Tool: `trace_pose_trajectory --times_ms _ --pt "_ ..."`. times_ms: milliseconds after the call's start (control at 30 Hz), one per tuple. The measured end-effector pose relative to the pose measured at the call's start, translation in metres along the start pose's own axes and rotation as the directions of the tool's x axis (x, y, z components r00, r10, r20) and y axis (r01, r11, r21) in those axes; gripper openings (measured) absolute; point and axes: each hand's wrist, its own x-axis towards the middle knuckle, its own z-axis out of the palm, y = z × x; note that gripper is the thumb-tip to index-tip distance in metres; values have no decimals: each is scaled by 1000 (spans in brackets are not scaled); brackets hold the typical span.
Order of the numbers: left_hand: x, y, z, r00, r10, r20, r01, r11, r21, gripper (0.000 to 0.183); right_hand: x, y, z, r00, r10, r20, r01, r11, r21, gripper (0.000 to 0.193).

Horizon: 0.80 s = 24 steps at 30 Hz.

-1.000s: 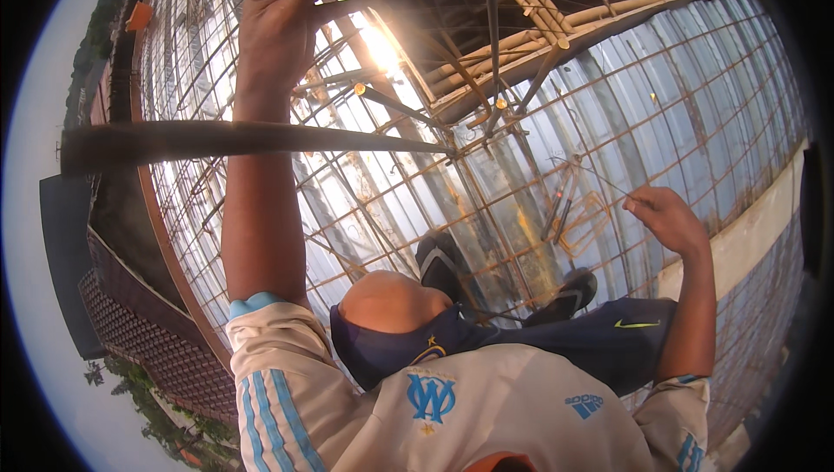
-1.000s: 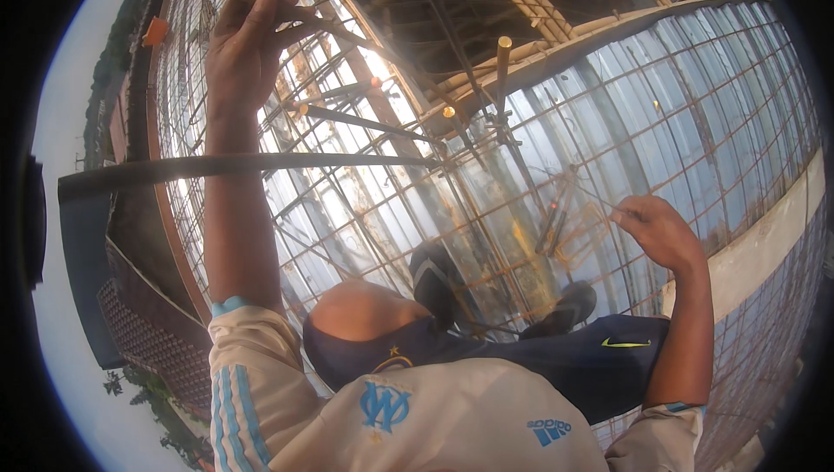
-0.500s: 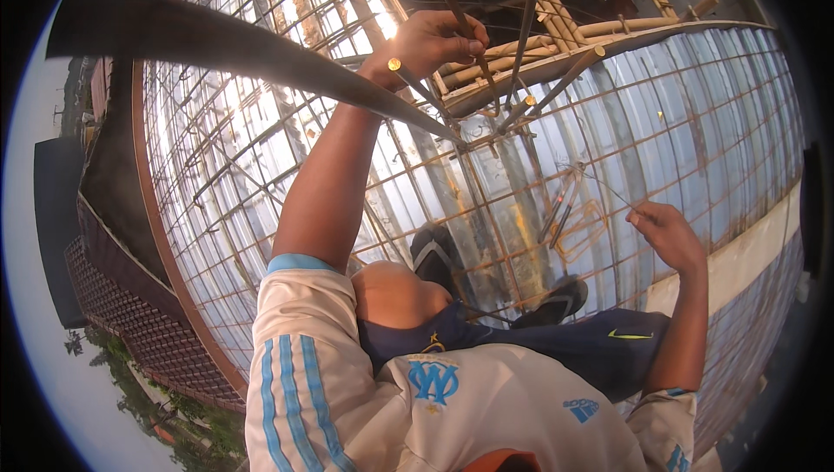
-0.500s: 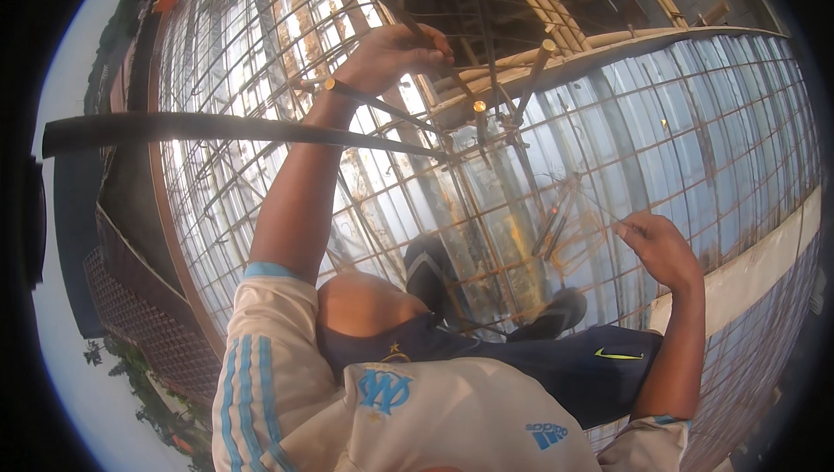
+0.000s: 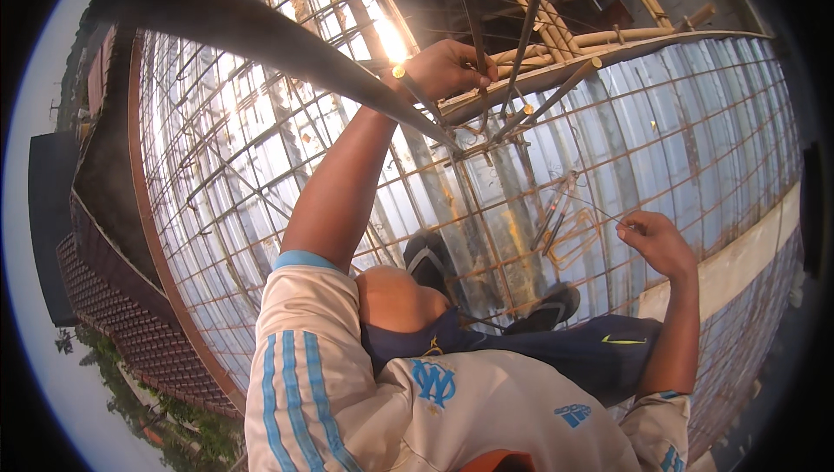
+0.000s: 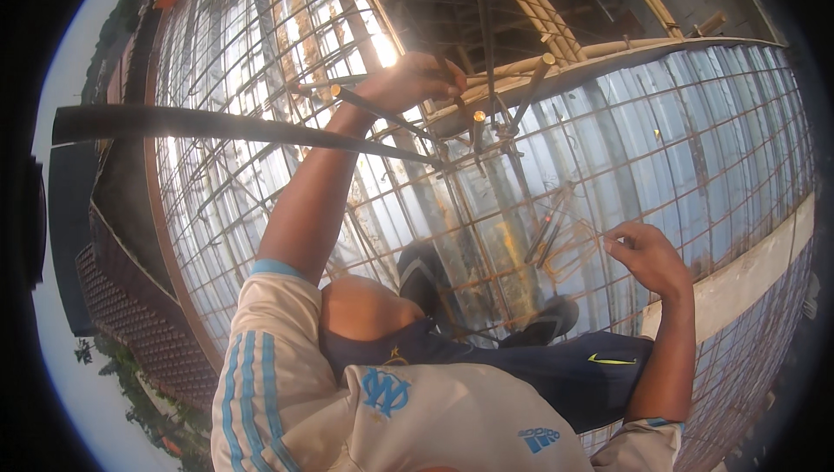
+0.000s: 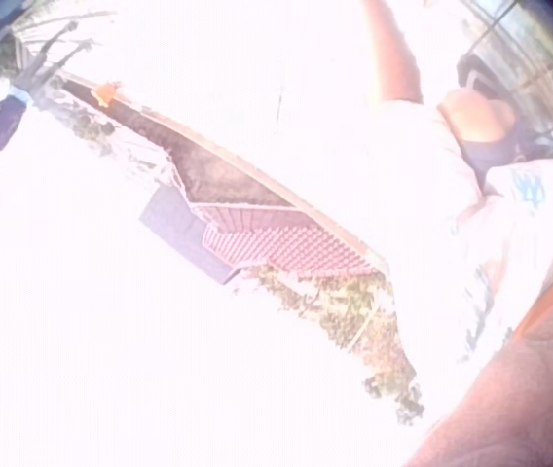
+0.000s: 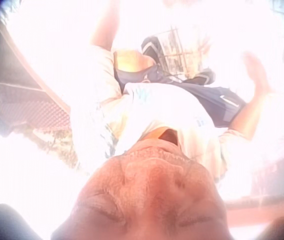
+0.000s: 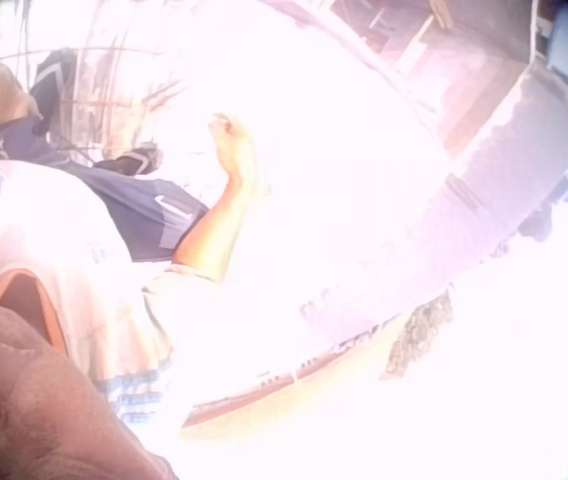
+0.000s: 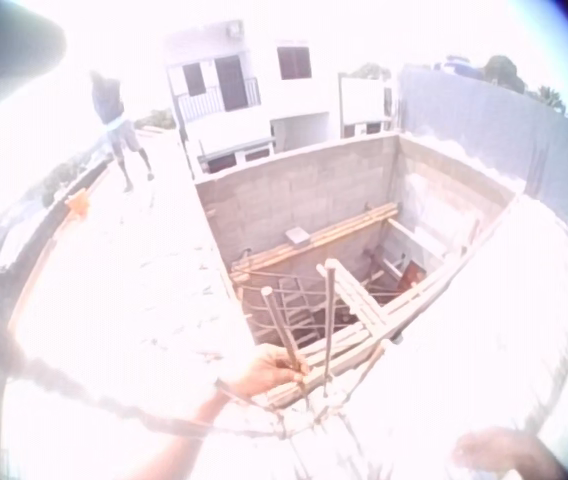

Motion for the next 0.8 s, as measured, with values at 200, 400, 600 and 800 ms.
trace_pose_trajectory --times_ms 200,400,600,800 --pt "16 -25 5 994 46 101 -67 974 216 16 0 1 2 995 -85 44 82 994 71 24" --pt "13 -19 7 995 37 92 -59 967 249 16 2 5 0 996 -54 70 46 992 113 31" --pt "12 -27 8 997 21 71 -35 976 213 19 10 8 3 996 -78 37 75 994 81 32" --pt "10 -31 5 996 -28 85 9 975 223 23 12 5 2 998 -38 55 26 979 204 28"
